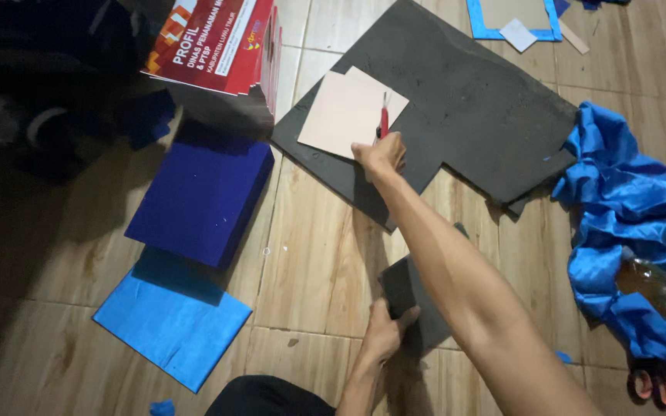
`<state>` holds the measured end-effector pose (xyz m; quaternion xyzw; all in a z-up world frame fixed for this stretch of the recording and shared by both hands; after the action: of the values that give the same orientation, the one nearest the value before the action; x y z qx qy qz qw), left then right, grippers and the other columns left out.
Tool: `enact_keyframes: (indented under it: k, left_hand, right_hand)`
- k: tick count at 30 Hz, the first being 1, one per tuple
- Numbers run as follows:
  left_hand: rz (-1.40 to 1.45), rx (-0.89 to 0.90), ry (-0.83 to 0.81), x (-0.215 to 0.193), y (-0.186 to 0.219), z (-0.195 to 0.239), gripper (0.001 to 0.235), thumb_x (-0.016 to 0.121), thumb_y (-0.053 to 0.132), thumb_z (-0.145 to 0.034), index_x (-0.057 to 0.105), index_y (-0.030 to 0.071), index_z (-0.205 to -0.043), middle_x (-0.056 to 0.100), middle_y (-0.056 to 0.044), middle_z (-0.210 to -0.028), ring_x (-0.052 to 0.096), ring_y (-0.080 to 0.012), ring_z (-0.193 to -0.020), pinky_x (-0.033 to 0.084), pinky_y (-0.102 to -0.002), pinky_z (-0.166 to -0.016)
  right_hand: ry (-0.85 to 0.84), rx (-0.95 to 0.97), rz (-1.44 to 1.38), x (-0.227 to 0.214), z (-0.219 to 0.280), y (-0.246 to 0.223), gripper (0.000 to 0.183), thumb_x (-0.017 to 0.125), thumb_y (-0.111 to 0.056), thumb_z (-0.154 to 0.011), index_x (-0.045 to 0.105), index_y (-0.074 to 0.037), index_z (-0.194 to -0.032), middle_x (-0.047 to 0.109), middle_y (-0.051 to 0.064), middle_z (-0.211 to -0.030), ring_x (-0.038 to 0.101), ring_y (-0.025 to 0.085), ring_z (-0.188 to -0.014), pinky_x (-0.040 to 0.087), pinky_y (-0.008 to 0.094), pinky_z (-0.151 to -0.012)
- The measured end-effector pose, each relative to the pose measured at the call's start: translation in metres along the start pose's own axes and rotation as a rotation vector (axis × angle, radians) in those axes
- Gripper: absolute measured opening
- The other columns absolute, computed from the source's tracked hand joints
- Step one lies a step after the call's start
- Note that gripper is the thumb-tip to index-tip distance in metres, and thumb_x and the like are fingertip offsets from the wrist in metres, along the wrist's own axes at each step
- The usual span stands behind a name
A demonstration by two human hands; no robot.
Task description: The person sits on the floor and uses a utility knife to cut a large black foam sheet. They place a beige square template on the foam to guide the cutting process, trimming the foam to match the template's shape. The person handles the foam pieces and the template, adjusting their positions as they work.
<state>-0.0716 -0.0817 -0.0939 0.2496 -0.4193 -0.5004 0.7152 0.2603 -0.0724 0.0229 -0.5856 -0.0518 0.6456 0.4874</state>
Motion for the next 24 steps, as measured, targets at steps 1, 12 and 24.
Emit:
enact_keyframes:
  k: [1,12,24]
  left_hand:
    - [-0.006,-0.006,-0.008,-0.004,0.005,0.004,0.049,0.089,0.027,-0.081,0.073,0.005,-0.121,0.083,-0.009,-0.118,0.071,-0.0139,-0.101,0.063,-0.034,-0.087]
    - [-0.084,0.072,-0.043,-0.004,-0.010,-0.009,0.039,0.085,0.023,-0.087,0.072,0.004,-0.118,0.078,-0.008,-0.117,0.070,-0.0164,-0.105,0.056,-0.030,-0.098]
    - [-1.032,0.022,0.267,-0.020,0.070,0.028,0.034,0.073,0.048,-0.096,0.074,0.014,-0.097,0.076,-0.005,-0.078,0.076,-0.0205,-0.075,0.056,-0.038,-0.071]
  right_hand:
    - [0.006,0.009,-0.003,-0.005,-0.001,0.002,0.064,0.099,-0.034,-0.068,0.073,-0.006,-0.119,0.078,0.013,-0.122,0.077,0.032,-0.115,0.060,0.044,-0.094]
    - [-0.432,-0.187,-0.710,-0.202,0.052,0.160,0.046,0.070,-0.016,-0.101,0.038,-0.022,-0.068,0.032,-0.008,-0.054,0.032,0.004,-0.041,0.023,0.025,-0.029]
    - [-0.276,-0.033,0.059,-0.210,0.185,0.383,0.034,0.072,-0.057,-0.090,0.084,-0.027,-0.099,0.055,0.012,-0.070,0.067,0.006,-0.077,0.047,0.034,-0.070]
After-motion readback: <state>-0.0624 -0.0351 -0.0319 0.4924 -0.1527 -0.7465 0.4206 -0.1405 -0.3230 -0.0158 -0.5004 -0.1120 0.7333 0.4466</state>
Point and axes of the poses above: each hand's wrist, its own z-axis away from the middle knuckle, its own x-axis out of the palm, y = z × x, the point moved 5 cm from there along -z, towards the middle knuckle
